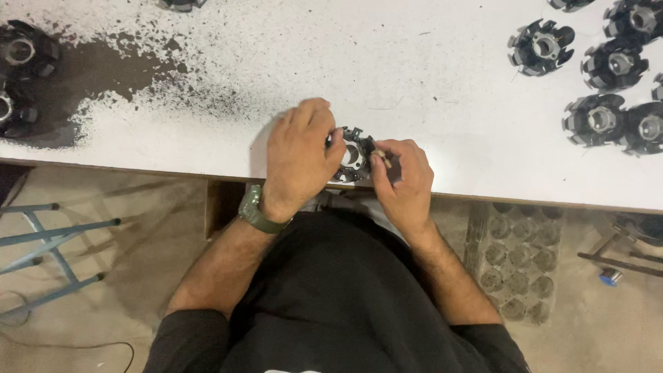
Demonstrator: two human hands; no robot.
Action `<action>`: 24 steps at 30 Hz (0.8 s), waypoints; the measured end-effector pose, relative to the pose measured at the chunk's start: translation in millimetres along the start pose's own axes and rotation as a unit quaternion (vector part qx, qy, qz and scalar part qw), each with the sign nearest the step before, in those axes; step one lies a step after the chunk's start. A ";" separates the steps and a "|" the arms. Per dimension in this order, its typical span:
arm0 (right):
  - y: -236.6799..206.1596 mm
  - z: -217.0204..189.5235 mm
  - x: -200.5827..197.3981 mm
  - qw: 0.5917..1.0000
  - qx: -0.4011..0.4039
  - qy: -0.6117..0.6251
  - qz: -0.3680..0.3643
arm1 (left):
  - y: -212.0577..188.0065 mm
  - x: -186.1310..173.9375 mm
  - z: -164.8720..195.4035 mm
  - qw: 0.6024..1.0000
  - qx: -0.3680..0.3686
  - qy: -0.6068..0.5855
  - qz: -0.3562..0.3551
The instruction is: The person sits at a white workbench and fits a small light-colored insert into each black plastic hub one at a time, pressing and seating the insert by hand with a small handheld tool, then places the finished hub onto a growing pile of completed hubs on the table.
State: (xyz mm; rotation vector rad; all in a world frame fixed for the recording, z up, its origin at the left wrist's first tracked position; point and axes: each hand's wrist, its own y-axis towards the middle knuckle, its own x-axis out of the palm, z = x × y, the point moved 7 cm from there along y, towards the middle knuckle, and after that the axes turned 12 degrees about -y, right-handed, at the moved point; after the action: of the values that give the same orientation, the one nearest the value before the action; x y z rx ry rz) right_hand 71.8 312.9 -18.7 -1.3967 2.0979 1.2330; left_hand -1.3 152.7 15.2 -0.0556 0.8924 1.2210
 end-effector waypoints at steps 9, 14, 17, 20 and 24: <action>-8.8 -5.4 -1.3 0.997 -0.029 0.062 0.037 | -9.4 15.8 9.8 0.996 0.053 -0.027 -0.065; -9.4 -11.7 -1.8 0.996 -0.082 -0.007 0.042 | -19.5 20.0 -1.8 0.997 0.025 -0.055 -0.052; -7.9 -14.1 0.4 0.994 -0.098 -0.027 0.046 | -25.2 15.5 -3.2 0.996 0.037 -0.081 -0.026; -5.4 -17.7 1.1 0.992 -0.107 -0.049 0.039 | -26.5 12.7 -2.1 0.995 0.048 -0.082 -0.012; 0.5 -20.9 -2.9 0.993 -0.097 -0.074 0.005 | -26.2 16.6 -0.2 0.996 0.042 -0.072 -0.043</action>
State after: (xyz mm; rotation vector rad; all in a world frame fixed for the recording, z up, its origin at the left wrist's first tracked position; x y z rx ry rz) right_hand 76.4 297.8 -4.6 -1.3282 1.9311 1.5304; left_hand 21.2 155.6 -6.0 0.0601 0.8073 1.0923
